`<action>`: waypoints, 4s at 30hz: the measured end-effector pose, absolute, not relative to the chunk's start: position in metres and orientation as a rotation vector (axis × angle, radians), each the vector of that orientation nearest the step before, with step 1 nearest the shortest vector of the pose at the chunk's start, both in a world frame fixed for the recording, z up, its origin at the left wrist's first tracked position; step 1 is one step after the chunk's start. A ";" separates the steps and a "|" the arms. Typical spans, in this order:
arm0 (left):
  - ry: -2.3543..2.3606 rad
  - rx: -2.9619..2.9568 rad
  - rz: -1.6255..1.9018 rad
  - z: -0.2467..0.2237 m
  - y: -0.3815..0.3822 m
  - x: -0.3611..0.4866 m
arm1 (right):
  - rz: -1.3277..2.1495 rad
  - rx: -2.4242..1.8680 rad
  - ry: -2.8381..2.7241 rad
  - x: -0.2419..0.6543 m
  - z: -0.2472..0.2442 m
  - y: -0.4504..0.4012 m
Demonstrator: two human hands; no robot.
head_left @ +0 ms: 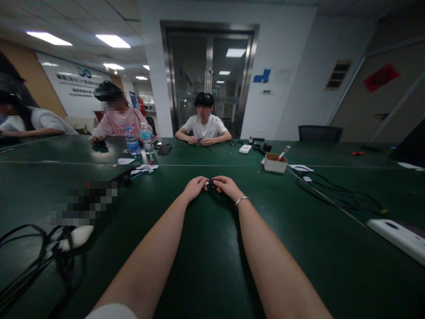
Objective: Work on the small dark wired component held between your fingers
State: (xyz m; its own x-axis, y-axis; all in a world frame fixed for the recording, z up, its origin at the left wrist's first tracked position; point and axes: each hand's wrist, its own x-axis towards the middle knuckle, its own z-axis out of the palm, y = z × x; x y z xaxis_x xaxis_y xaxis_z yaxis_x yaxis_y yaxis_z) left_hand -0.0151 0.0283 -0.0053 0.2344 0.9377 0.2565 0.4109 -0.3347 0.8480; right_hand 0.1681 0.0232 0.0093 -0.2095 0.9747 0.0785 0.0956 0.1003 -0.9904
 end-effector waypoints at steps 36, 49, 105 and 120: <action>1.231 1.829 1.088 -0.005 0.027 -0.012 | 1.225 -1.120 -1.483 0.168 0.010 0.023; 1.201 1.833 1.048 -0.001 0.024 -0.014 | 1.229 -1.118 -1.475 0.167 0.010 0.022; 1.174 1.874 1.149 -0.003 0.023 -0.015 | 1.236 -1.123 -1.472 0.167 0.011 0.021; 1.196 1.851 1.166 0.003 0.020 -0.015 | 1.181 -1.053 -1.522 0.169 0.009 0.020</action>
State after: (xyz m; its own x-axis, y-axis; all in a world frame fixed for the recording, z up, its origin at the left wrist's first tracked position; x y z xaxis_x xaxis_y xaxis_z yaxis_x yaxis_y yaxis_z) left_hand -0.0148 0.0198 0.0028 0.1936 0.9223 0.3344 0.3572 -0.3837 0.8516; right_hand 0.1695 0.0204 0.0093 -0.2206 0.9632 0.1533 0.0909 0.1768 -0.9800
